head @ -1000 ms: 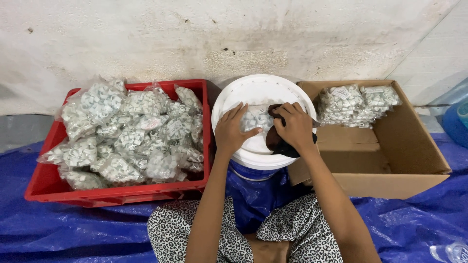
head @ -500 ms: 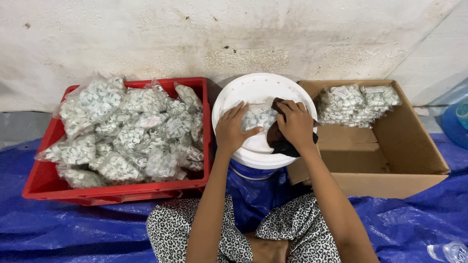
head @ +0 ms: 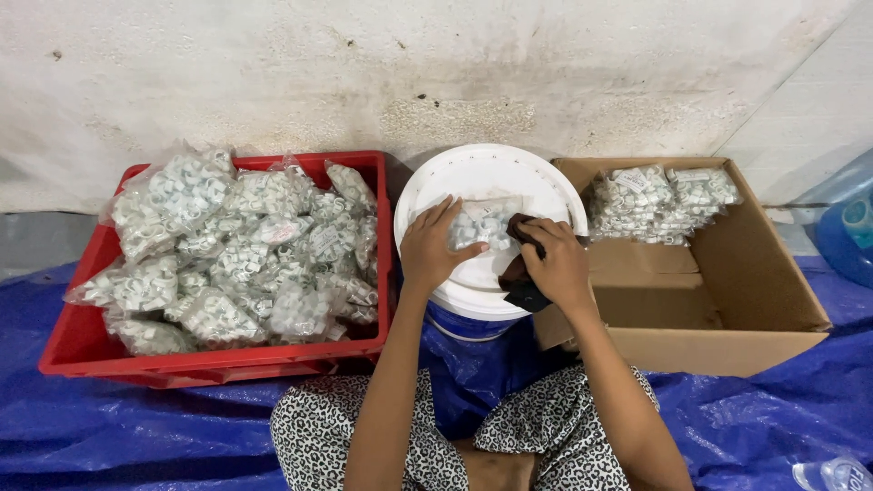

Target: Wiping small plastic bags of components with a cloth and transferring them from a crate to a box.

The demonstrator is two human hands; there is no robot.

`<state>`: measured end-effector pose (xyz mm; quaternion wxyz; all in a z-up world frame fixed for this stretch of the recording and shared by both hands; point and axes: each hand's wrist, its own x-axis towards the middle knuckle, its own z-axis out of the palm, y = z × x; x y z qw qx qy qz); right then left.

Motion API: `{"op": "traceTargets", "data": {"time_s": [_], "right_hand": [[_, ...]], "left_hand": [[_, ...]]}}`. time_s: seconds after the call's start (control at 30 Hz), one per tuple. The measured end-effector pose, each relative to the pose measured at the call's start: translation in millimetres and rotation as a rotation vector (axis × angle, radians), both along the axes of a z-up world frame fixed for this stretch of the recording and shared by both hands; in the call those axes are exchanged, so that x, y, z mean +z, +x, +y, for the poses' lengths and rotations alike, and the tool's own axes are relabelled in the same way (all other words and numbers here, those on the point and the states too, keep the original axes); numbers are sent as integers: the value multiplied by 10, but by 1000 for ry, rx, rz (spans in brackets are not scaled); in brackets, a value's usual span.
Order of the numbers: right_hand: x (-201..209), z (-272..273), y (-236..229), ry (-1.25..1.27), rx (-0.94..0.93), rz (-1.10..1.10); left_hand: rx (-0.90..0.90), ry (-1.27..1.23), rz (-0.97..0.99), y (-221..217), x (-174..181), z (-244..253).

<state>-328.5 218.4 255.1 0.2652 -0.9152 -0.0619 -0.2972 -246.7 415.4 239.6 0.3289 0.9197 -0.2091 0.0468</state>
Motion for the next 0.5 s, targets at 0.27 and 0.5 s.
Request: {"op": "traceTargets", "data": {"time_s": [0.27,0.5], "right_hand": [[122,45,-11,-35,-28,109],[81,56,-61,-75,-66,39]], "left_hand": [[-61,68,37,-62,120,53],[-48,79,35,-57,96,38]]}}
